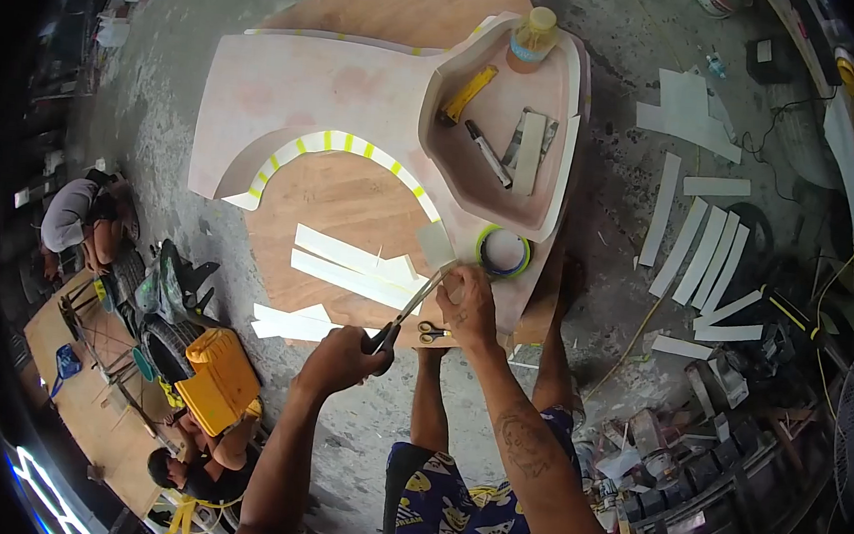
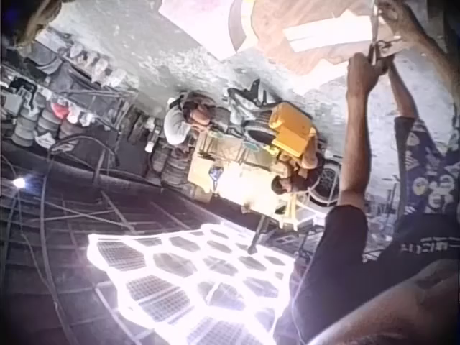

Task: Cutting and fitting foam or plastic strips to a custom motorcycle fairing mold or component.

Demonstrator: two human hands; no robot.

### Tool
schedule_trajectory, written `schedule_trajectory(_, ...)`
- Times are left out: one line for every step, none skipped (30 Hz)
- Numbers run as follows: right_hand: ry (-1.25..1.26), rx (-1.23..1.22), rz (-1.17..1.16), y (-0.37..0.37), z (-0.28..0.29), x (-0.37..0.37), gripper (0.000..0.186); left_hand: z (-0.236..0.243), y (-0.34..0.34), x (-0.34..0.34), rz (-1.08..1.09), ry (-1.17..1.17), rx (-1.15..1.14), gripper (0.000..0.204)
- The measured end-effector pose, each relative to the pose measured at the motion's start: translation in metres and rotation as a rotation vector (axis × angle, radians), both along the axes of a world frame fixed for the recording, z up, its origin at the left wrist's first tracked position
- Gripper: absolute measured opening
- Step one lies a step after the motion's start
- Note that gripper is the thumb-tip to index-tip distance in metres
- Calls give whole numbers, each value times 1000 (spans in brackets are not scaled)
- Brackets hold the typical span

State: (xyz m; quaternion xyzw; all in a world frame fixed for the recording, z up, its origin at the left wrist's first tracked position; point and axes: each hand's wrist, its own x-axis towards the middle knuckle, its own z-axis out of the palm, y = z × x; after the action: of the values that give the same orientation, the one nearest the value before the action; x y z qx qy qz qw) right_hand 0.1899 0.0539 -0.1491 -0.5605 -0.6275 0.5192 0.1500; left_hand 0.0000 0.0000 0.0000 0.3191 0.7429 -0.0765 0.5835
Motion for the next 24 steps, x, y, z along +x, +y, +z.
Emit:
schedule_trajectory(28, 12, -14, -2, 0, 1, 35, 3, 6, 1, -13, -15, -41, 44)
schedule_trajectory(56, 25, -29, -4, 0, 3, 36, 5, 11, 1, -26, -30, -83, 42)
schedule_trajectory(59, 27, -31, -2, -2, 2, 36, 5, 16, 1, -29, -27, -81, 42)
schedule_trajectory(56, 38, -23, 0, -4, 1, 36, 4, 21, 0, 0, -57, -86, 41)
schedule_trajectory(52, 50, -15, 2, -6, 1, 36, 4, 26, 0, 28, -87, -91, 41)
schedule_trajectory(50, 45, -15, 1, -5, 2, 36, 5, 29, 1, 29, -89, -96, 41)
schedule_trajectory(57, 33, -12, 0, -4, 1, 37, 7, 34, 1, 46, -90, -108, 41)
schedule_trajectory(64, 21, -8, -1, -4, 1, 38, 7, 36, 2, 64, -91, -120, 41)
schedule_trajectory(62, 19, -8, -2, -5, 1, 38, 5, 38, 2, 63, -93, -122, 41)
schedule_trajectory(61, 42, -24, -3, -6, 0, 40, 1, 38, 1, 52, -93, -131, 41)
schedule_trajectory(60, 64, -40, -3, -6, 1, 42, -1, 39, 2, 40, -92, -141, 42)
schedule_trajectory(60, 60, -41, -4, -5, 0, 42, 0, 43, 3, 14, -76, -159, 42)
schedule_trajectory(48, 61, -38, -4, -4, 0, 44, -1, 44, 2, 13, -77, -163, 42)
schedule_trajectory(37, 61, -34, -5, -3, 0, 46, -3, 45, 2, -11, -61, -156, 42)
schedule_trajectory(38, 57, -35, -5, -1, -1, 46, -4, 45, 1, -34, -44, -148, 42)
schedule_trajectory(25, 74, -19, -5, 1, -2, 47, -4, 46, 0, -35, -42, -152, 42)
schedule_trajectory(11, 90, -3, -5, 3, -3, 48, -4, 47, -2, -40, -38, -148, 42)
schedule_trajectory(10, 89, -5, -5, 2, -3, 48, -5, 49, -2, -45, -36, -142, 42)
schedule_trajectory(3, 102, -4, -5, 2, -3, 48, -4, 53, -2, -46, -37, -143, 42)
schedule_trajectory(-3, 115, -4, -6, 2, -3, 49, -3, 57, -2, -37, -55, -146, 43)
schedule_trajectory(-4, 115, -7, -6, 1, -3, 49, -2, 60, -3, -29, -72, -149, 43)
schedule_trajectory(-11, 105, -9, -6, 1, -2, 49, -2, 63, -3, -32, -72, -149, 43)
schedule_trajectory(-18, 96, -12, -6, 1, -2, 49, -2, 65, -3, -47, -78, -155, 43)
schedule_trajectory(-17, 94, -12, -6, 3, -4, 49, -2, 65, -4, -60, -82, -165, 44)
